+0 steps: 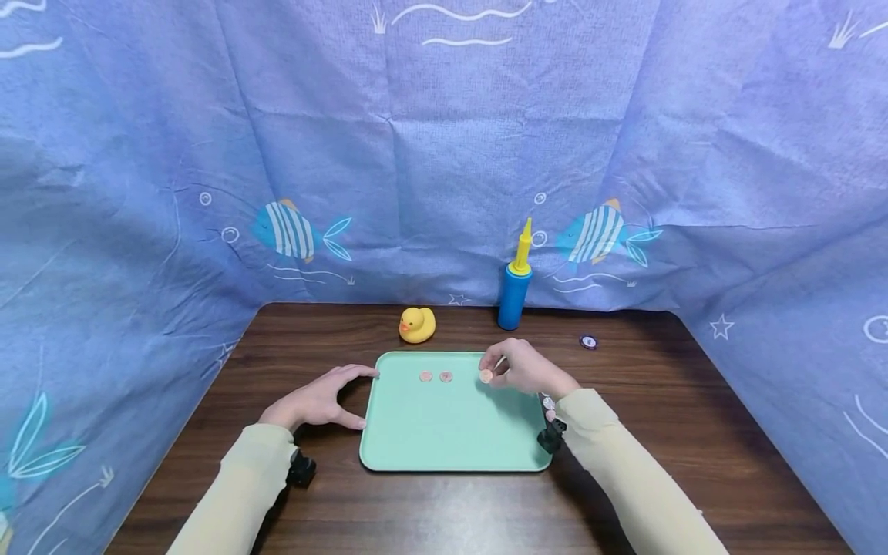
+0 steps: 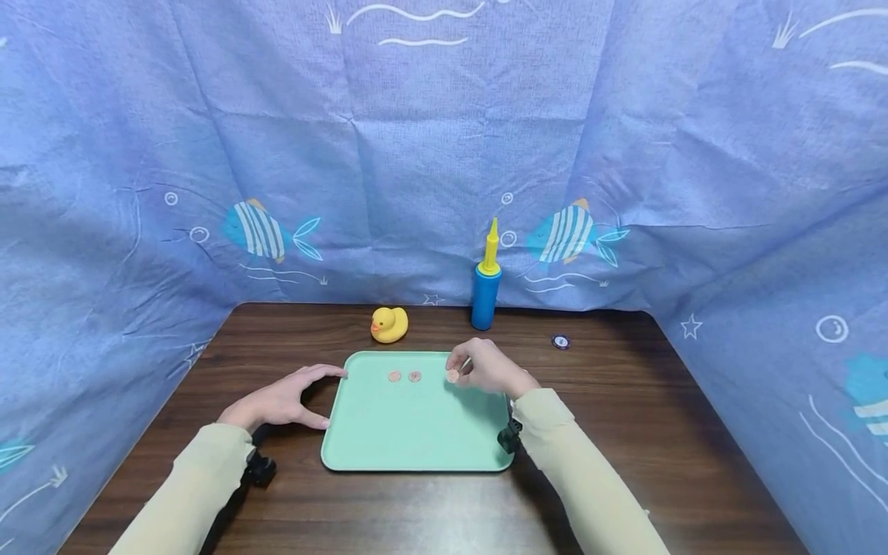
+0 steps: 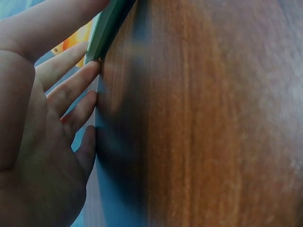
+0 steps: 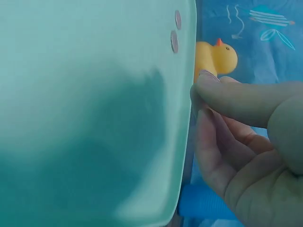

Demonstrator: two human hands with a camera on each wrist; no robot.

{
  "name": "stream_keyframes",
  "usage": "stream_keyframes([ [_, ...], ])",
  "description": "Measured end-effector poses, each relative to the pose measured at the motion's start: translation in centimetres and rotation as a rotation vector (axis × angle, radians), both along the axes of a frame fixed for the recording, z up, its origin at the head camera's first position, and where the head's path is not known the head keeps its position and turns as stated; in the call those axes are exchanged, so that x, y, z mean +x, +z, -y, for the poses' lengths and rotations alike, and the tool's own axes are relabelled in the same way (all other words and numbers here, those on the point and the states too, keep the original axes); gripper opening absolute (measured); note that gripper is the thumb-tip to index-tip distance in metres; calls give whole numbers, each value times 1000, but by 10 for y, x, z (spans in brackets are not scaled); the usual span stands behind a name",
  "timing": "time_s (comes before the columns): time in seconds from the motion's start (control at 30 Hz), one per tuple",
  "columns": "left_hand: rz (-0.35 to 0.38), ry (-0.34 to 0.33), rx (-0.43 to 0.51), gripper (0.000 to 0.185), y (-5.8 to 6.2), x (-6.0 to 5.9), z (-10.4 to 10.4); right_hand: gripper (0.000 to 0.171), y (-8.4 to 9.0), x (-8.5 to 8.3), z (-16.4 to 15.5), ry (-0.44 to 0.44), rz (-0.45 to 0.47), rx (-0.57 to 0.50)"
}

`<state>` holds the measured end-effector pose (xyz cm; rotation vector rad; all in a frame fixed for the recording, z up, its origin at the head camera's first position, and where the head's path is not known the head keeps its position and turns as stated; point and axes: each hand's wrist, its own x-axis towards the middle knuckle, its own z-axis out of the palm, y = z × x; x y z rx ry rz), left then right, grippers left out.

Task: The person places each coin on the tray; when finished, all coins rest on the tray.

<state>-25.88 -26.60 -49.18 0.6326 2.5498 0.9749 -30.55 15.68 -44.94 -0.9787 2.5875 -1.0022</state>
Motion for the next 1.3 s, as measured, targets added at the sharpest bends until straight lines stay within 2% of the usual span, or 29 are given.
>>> stream_keyframes([
  [0.3, 0, -7, 0, 91, -1, -1, 1, 7, -8, -6, 18, 9, -27, 29],
  [0.6, -8, -21, 10, 91, -2, -1, 1, 14, -17, -8, 29, -27, 20, 80],
  [0.93, 2, -9, 15, 91, -1, 1, 0, 8, -20, -9, 36, -20, -51, 146],
  [1.3, 2, -8, 11, 91, -1, 1, 0, 4, -24, -9, 40, -55, -55, 161],
])
